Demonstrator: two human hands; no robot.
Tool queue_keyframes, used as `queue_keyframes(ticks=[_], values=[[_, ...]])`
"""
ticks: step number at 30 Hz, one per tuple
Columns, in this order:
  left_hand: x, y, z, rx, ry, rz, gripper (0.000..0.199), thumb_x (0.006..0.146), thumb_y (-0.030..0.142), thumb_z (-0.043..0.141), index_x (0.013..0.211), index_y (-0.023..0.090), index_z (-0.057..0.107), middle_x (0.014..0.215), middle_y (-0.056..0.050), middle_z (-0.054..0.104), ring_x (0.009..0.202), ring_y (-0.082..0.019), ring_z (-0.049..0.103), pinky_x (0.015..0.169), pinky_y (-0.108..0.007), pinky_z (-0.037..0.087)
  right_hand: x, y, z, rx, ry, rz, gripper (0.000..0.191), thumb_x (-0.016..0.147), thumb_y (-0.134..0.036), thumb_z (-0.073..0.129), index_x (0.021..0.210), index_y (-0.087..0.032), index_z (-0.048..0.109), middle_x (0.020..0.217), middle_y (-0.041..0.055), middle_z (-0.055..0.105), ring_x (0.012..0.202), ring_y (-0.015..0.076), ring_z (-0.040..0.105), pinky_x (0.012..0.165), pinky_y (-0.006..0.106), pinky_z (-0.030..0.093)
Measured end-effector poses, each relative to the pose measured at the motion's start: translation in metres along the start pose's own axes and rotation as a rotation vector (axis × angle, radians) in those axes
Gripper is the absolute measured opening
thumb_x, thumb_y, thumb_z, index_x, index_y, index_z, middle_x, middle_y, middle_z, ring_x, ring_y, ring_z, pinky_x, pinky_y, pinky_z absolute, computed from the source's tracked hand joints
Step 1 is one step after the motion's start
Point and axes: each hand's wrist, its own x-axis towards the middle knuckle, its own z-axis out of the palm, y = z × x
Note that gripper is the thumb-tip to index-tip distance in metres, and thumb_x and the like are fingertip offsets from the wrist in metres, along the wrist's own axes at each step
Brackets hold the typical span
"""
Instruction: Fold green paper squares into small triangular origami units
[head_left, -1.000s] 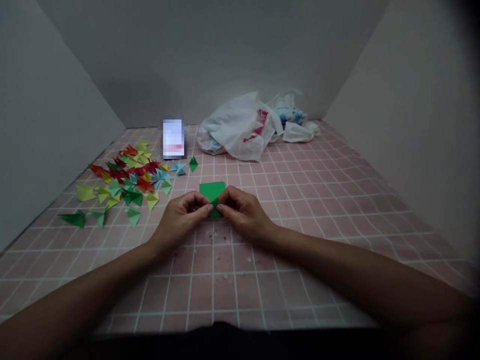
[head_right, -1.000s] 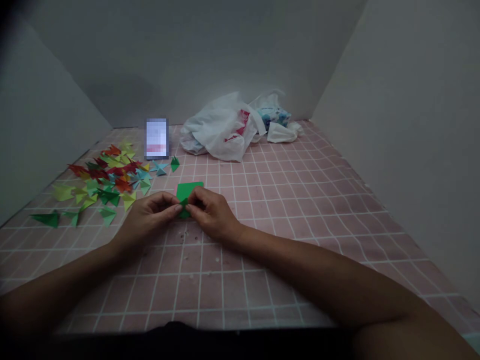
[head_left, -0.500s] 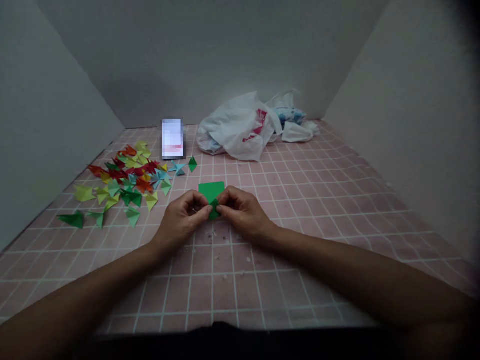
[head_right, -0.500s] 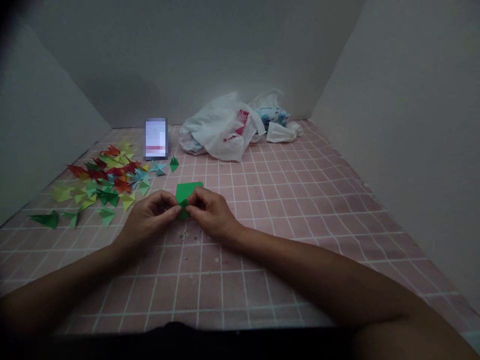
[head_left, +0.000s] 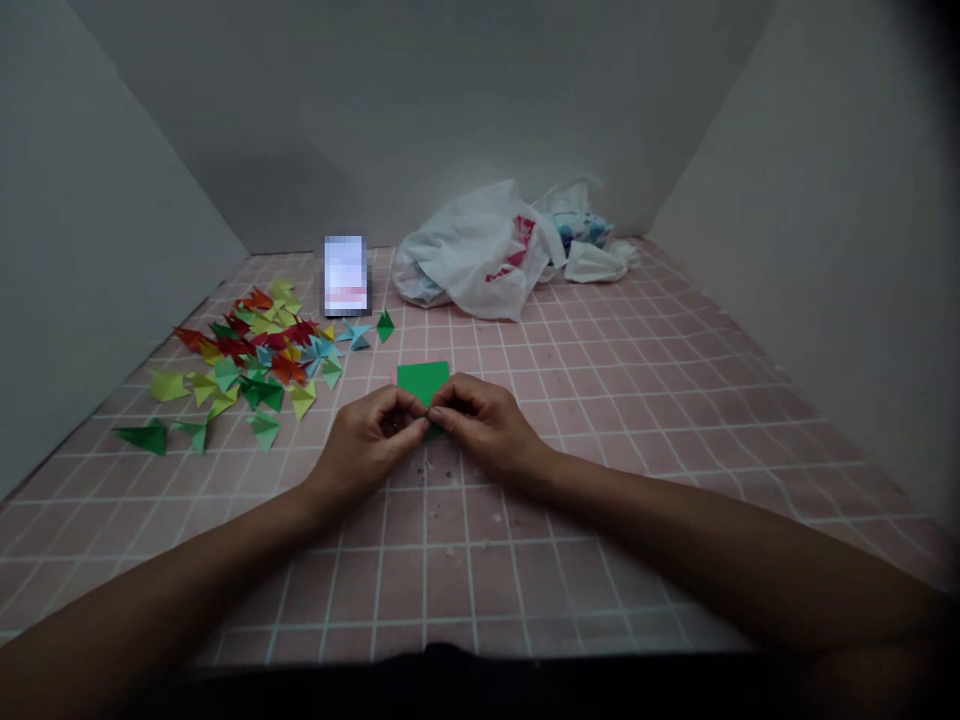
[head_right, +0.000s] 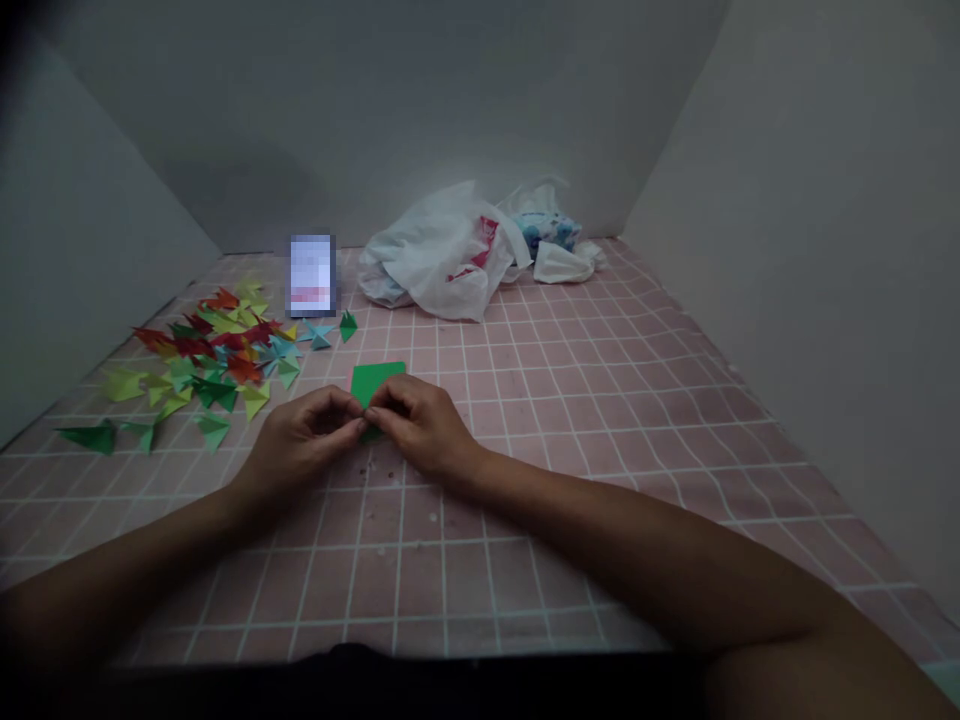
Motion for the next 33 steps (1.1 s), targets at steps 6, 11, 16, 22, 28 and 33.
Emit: queue_keyframes(ticks=[6, 11, 16, 22, 28, 33], values=[[0.001, 0.002, -0.001, -0.114, -0.037, -0.046, 0.019, 0.08, 0.034, 0.07, 0.089, 0.018, 0.069, 0.082, -0.002, 0.067, 0.074, -0.015, 0.059, 0.068, -0.027, 0.046, -0.001, -0.001, -0.002, 0.0, 0.081, 0.0, 0.015, 0.087, -0.025, 0.061, 0.074, -0.019, 0.057, 0.072, -0.0014, 0.057, 0.069, 0.0133, 0.051, 0.066, 0.028, 0.04], [0.003, 0.002, -0.002, -0.251, -0.106, -0.172, 0.019, 0.081, 0.036, 0.068, 0.083, 0.017, 0.068, 0.07, 0.002, 0.06, 0.06, -0.011, 0.051, 0.057, -0.023, 0.039, 0.002, 0.002, -0.002, 0.083, 0.101, 0.057, 0.016, 0.085, -0.029, 0.062, 0.073, -0.019, 0.055, 0.071, -0.0021, 0.054, 0.067, 0.013, 0.05, 0.064, 0.028, 0.04], [0.005, 0.0, -0.003, -0.324, -0.059, -0.173, 0.02, 0.08, 0.036, 0.07, 0.083, 0.017, 0.066, 0.069, 0.002, 0.06, 0.056, -0.01, 0.051, 0.054, -0.023, 0.041, 0.002, 0.002, -0.002, 0.049, 0.029, 0.086, 0.019, 0.084, -0.03, 0.063, 0.072, -0.019, 0.055, 0.07, -0.002, 0.054, 0.066, 0.0127, 0.049, 0.063, 0.027, 0.039], [0.007, 0.002, -0.002, -0.388, -0.116, -0.229, 0.027, 0.078, 0.039, 0.071, 0.066, 0.018, 0.059, 0.055, 0.003, 0.056, 0.049, -0.01, 0.05, 0.049, -0.022, 0.038, 0.0, -0.001, -0.002, 0.033, 0.044, 0.07, 0.021, 0.085, -0.033, 0.062, 0.071, -0.02, 0.053, 0.068, -0.003, 0.052, 0.064, 0.0122, 0.046, 0.061, 0.027, 0.037], [0.011, 0.001, -0.007, -0.377, -0.111, -0.257, 0.03, 0.072, 0.04, 0.076, 0.06, 0.018, 0.058, 0.049, 0.003, 0.056, 0.042, -0.008, 0.045, 0.043, -0.019, 0.032, 0.001, 0.0, -0.003, 0.131, 0.042, 0.136, 0.021, 0.083, -0.033, 0.064, 0.071, -0.02, 0.051, 0.064, -0.0046, 0.051, 0.059, 0.0113, 0.046, 0.058, 0.026, 0.036], [0.011, 0.003, -0.01, -0.412, -0.115, -0.172, 0.029, 0.074, 0.039, 0.073, 0.061, 0.018, 0.059, 0.054, 0.003, 0.058, 0.049, -0.01, 0.051, 0.05, -0.021, 0.041, 0.002, 0.002, -0.005, 0.205, -0.011, 0.142, 0.022, 0.083, -0.032, 0.067, 0.073, -0.019, 0.053, 0.066, -0.004, 0.054, 0.06, 0.011, 0.049, 0.059, 0.026, 0.038]])
